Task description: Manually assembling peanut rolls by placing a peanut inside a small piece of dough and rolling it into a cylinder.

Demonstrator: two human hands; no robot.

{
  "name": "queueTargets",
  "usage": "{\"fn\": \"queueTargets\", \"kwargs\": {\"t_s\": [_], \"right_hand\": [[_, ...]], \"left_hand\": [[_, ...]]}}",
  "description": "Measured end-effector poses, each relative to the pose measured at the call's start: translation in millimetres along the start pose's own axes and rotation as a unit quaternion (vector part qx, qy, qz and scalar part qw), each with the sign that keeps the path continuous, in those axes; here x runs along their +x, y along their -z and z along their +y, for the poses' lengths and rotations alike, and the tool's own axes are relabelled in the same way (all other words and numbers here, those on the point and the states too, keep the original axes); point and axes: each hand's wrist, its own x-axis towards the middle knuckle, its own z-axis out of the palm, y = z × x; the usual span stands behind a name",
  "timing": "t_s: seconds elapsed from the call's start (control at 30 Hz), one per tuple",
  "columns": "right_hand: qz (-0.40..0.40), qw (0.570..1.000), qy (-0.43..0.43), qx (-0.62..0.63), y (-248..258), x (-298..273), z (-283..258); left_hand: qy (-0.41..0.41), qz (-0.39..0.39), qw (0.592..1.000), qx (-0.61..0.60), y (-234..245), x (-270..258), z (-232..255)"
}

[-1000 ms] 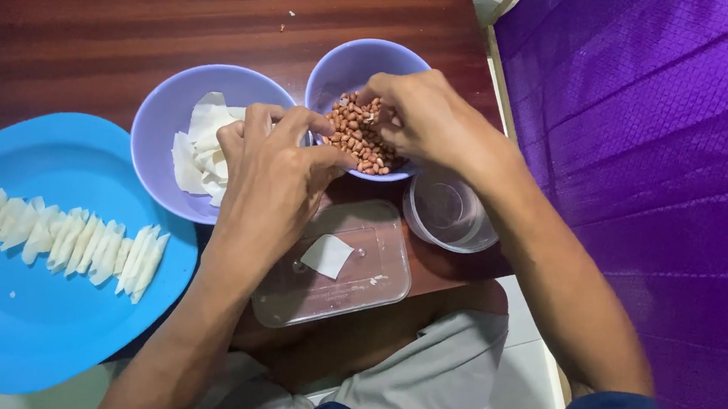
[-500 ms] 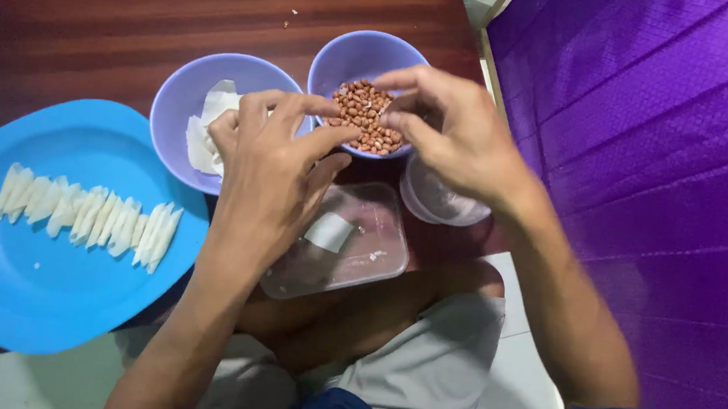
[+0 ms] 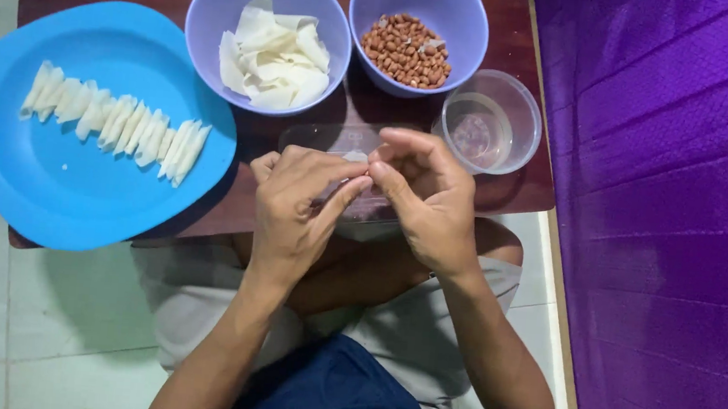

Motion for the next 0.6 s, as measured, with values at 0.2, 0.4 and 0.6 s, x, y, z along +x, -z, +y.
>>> {"fn": "queueTargets", "kwargs": {"t_s": [0.2, 0.4, 0.6], "right_hand": [[0.026, 0.998, 0.03, -0.038, 6.9, -12.2, 13.8], [0.028, 0.975, 0.097, -0.198, 15.0, -9.4, 4.9], [0.019, 0.95, 0.236, -0.201, 6.9, -7.7, 4.2]], "left_hand": [[0.031, -0.016, 0.999, -0.004, 1.8, -12.2, -9.1], [0.048, -0.013, 0.999, 0.002, 5.3, -6.8, -17.4], [0.035, -0.027, 0.998, -0.032, -2.1, -0.9, -13.4]]}}
